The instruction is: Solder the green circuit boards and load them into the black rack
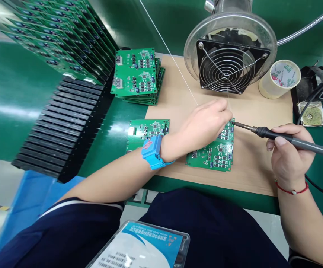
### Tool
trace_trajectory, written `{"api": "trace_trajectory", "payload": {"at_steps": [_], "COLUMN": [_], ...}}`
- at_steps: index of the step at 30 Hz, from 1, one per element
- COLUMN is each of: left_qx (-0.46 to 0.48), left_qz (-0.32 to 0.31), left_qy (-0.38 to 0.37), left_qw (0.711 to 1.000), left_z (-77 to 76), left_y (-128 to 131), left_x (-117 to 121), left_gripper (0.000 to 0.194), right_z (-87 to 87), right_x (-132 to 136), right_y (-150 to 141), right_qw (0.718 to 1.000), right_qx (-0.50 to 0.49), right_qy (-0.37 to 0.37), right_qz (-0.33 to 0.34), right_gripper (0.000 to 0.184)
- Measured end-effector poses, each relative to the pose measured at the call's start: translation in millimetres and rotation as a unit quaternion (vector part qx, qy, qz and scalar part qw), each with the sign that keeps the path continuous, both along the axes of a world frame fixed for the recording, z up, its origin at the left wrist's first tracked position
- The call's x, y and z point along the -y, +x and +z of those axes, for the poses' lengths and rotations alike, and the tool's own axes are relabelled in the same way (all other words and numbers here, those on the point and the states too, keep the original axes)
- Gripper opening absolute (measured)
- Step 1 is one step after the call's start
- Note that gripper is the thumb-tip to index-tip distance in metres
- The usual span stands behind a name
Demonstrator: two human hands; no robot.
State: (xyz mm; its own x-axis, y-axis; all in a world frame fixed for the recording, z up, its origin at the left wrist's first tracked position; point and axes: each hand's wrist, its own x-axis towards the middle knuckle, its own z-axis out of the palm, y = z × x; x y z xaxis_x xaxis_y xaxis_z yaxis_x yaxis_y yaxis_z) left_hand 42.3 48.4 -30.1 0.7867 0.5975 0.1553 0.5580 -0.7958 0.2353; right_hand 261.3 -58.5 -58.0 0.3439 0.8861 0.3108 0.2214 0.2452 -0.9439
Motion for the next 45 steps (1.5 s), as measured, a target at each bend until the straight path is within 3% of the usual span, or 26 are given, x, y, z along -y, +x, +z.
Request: {"api": "trace_trajectory", "payload": {"at_steps": [5, 10, 17, 21, 27, 32, 34, 40, 45], "left_qx": [0.002, 0.063, 0.029, 0.048, 0.124, 0.213, 0.233, 0.234, 0.21], "left_qz": [-0.002, 0.03, 0.05, 0.066, 0.036, 0.06, 0.074, 0.08, 0.077], "left_qy": [-0.024, -0.011, 0.112, 0.128, -0.061, -0.196, -0.214, -0.107, -0.067], "left_qw": [1.0, 0.997, 0.992, 0.988, 0.99, 0.955, 0.946, 0.963, 0.972], "left_z": [1.2, 4.9, 18.8, 23.3, 20.9, 17.0, 15.3, 12.2, 9.6], "left_y": [0, -16, -40, -52, -46, -34, -34, -38, -31], "left_x": [2, -1, 0, 11, 45, 68, 70, 64, 63], "left_gripper": [0.035, 0.032, 0.034, 0.033, 0.025, 0.012, 0.014, 0.023, 0.023], "right_z": [-0.5, -2.2, -1.4, -1.3, -2.2, 1.7, 7.3, 23.7, 15.6], "right_x": [0, 1, 0, -2, -3, -5, -3, 20, 37], "right_y": [0, 2, 1, 0, 0, 0, 1, 6, -1], "right_qw": [1.0, 1.0, 1.0, 0.999, 0.999, 0.998, 0.997, 0.994, 0.994], "right_qx": [-0.004, 0.015, 0.005, -0.002, -0.016, -0.032, -0.047, -0.102, -0.103], "right_qy": [0.003, -0.001, 0.011, 0.041, 0.045, 0.053, 0.05, -0.025, -0.008], "right_qz": [0.002, -0.003, 0.003, -0.007, -0.008, -0.013, -0.019, 0.001, 0.028], "right_gripper": [0.014, 0.017, 0.016, 0.016, 0.016, 0.013, 0.01, 0.01, 0.011]}}
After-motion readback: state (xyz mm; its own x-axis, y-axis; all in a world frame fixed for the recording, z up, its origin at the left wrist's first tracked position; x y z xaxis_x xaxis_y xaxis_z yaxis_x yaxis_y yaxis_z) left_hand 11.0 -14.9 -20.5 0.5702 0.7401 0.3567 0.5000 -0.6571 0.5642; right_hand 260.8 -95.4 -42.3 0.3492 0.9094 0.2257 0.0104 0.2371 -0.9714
